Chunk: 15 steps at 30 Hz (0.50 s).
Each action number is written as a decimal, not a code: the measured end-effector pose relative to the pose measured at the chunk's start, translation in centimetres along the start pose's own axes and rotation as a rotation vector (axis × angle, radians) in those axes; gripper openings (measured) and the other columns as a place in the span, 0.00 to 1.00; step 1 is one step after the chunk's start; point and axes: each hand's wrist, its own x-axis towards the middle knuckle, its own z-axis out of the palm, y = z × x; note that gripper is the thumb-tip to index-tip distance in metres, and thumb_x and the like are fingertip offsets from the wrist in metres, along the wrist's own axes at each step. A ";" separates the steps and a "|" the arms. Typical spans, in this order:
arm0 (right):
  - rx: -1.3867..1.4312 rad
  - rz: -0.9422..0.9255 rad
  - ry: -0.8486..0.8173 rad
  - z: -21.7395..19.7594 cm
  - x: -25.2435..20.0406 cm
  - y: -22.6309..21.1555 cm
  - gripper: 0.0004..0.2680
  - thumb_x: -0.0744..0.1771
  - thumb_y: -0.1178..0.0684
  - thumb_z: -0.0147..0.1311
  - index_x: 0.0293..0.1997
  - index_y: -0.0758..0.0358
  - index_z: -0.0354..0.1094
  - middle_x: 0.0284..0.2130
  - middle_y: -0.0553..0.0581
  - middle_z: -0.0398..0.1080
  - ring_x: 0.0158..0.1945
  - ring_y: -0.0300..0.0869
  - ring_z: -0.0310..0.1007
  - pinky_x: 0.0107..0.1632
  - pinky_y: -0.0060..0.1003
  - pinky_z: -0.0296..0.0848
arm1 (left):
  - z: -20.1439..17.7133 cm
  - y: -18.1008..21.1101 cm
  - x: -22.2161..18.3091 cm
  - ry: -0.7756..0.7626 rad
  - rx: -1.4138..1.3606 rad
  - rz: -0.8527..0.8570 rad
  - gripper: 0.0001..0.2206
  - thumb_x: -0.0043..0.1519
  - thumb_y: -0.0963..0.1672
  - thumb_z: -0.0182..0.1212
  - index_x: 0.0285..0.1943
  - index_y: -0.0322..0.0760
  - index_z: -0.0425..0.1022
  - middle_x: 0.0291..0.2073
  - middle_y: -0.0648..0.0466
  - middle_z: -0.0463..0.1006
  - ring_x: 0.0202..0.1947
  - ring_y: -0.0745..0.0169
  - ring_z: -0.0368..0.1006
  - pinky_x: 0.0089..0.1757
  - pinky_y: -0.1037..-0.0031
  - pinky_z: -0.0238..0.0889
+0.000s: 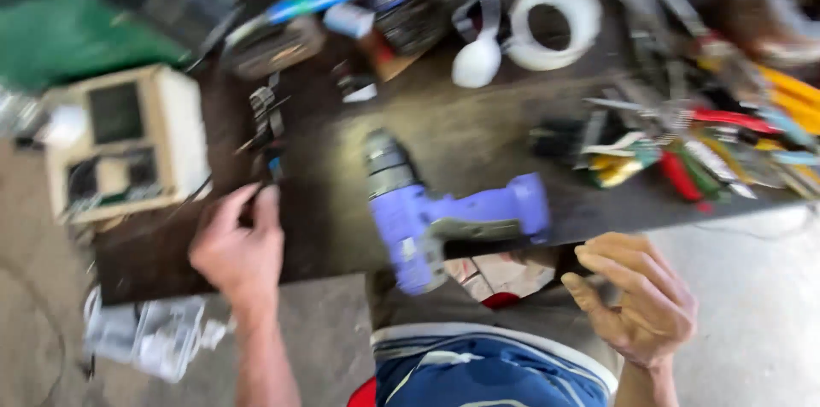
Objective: Disassembling a cordless power drill to inspect internal components on a repair bench.
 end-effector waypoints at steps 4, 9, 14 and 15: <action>0.004 0.036 0.021 -3.0 2.6 2.5 0.06 0.63 0.65 0.61 0.41 0.75 0.71 0.35 0.67 0.76 0.38 0.53 0.78 0.45 0.43 0.79 | 0.9 -0.3 -0.7 0.032 0.025 0.061 0.07 0.62 0.35 0.76 0.46 0.31 0.85 0.38 0.45 0.84 0.39 0.47 0.79 0.43 0.62 0.71; -0.373 -0.127 -0.177 -3.4 12.8 7.2 0.02 0.71 0.64 0.65 0.45 0.66 0.82 0.39 0.59 0.81 0.42 0.45 0.79 0.41 0.36 0.75 | 1.0 -0.5 -2.0 0.128 0.126 -0.023 0.06 0.73 0.38 0.72 0.44 0.29 0.80 0.30 0.49 0.77 0.24 0.55 0.70 0.28 0.66 0.62; -0.539 -0.251 -0.429 2.8 20.3 15.2 0.04 0.68 0.51 0.68 0.43 0.56 0.83 0.35 0.55 0.79 0.37 0.47 0.73 0.42 0.44 0.72 | 1.4 -0.7 -1.8 0.118 0.197 0.035 0.08 0.72 0.39 0.75 0.42 0.29 0.80 0.31 0.49 0.79 0.24 0.57 0.71 0.26 0.69 0.62; -0.609 -0.318 -0.436 4.5 21.0 16.9 0.07 0.65 0.46 0.71 0.44 0.52 0.84 0.32 0.55 0.78 0.33 0.49 0.68 0.36 0.44 0.69 | 1.3 -0.7 -1.8 0.116 0.212 0.041 0.09 0.72 0.40 0.75 0.42 0.31 0.79 0.31 0.50 0.78 0.24 0.56 0.72 0.26 0.68 0.62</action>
